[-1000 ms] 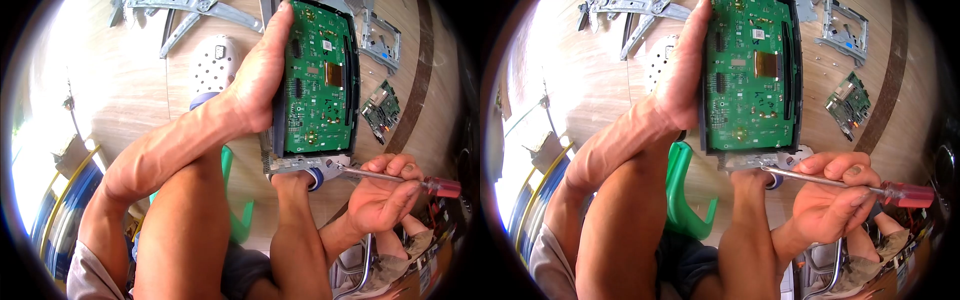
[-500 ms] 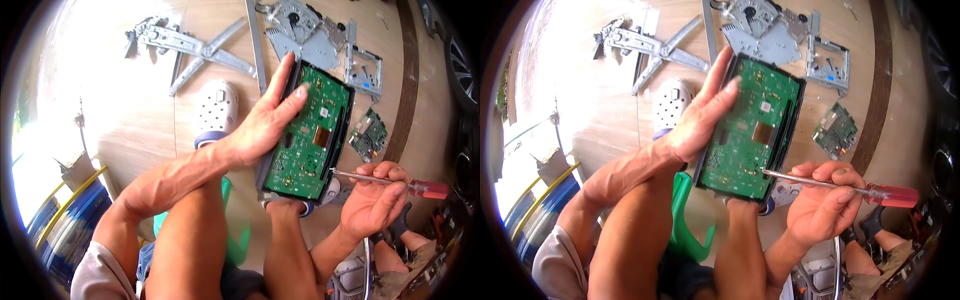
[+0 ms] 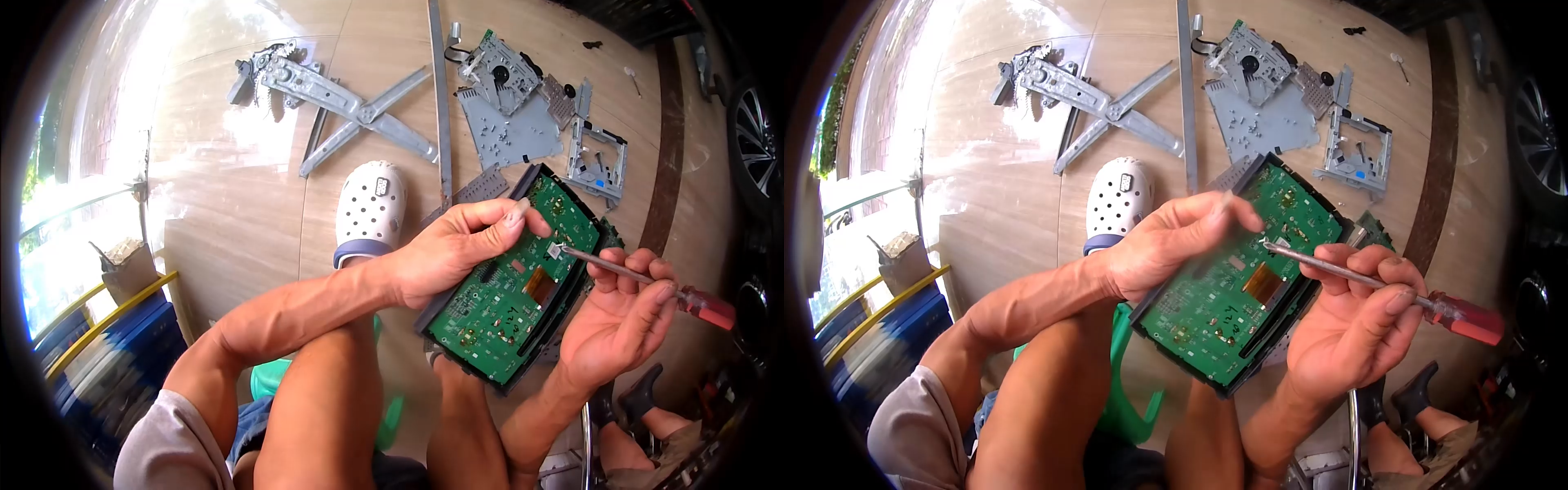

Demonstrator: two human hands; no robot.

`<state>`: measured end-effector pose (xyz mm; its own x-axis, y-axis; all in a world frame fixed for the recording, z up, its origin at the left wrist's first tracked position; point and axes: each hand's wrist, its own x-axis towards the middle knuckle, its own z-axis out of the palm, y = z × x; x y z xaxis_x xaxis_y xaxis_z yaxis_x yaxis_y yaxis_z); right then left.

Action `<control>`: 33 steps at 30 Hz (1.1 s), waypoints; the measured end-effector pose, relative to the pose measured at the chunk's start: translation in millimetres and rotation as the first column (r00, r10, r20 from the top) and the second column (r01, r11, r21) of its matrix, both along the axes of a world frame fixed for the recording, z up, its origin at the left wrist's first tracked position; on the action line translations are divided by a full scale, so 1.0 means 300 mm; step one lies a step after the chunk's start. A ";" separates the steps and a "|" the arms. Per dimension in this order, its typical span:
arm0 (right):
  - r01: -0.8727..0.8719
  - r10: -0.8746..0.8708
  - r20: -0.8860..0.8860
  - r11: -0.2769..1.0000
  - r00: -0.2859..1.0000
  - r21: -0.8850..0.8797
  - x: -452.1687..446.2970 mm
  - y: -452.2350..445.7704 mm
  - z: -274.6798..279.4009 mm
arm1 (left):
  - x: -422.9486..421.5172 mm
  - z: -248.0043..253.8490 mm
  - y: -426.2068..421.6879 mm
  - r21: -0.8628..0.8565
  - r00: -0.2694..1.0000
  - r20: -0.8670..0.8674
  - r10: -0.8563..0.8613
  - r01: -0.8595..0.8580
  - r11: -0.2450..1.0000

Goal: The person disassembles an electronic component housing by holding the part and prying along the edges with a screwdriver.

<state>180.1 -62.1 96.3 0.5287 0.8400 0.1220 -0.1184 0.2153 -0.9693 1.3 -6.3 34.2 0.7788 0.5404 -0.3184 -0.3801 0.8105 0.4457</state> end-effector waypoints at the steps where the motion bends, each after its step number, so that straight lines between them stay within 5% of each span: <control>1: 0.011 -0.011 0.014 1.000 1.000 0.002 -0.005 -0.002 0.000 | 0.003 0.004 -0.004 -0.012 1.000 0.015 0.007 -0.007 1.000; 33: -0.037 0.030 0.171 0.999 0.985 0.033 -0.023 -0.019 -0.047 | 0.025 0.035 -0.006 0.028 0.998 -0.068 0.018 -0.017 0.999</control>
<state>173.0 -67.7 82.2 0.4692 0.8503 0.2382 0.0403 0.2488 -0.9677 8.7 -8.3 44.8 0.7462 0.5629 -0.3554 -0.3622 0.7912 0.4927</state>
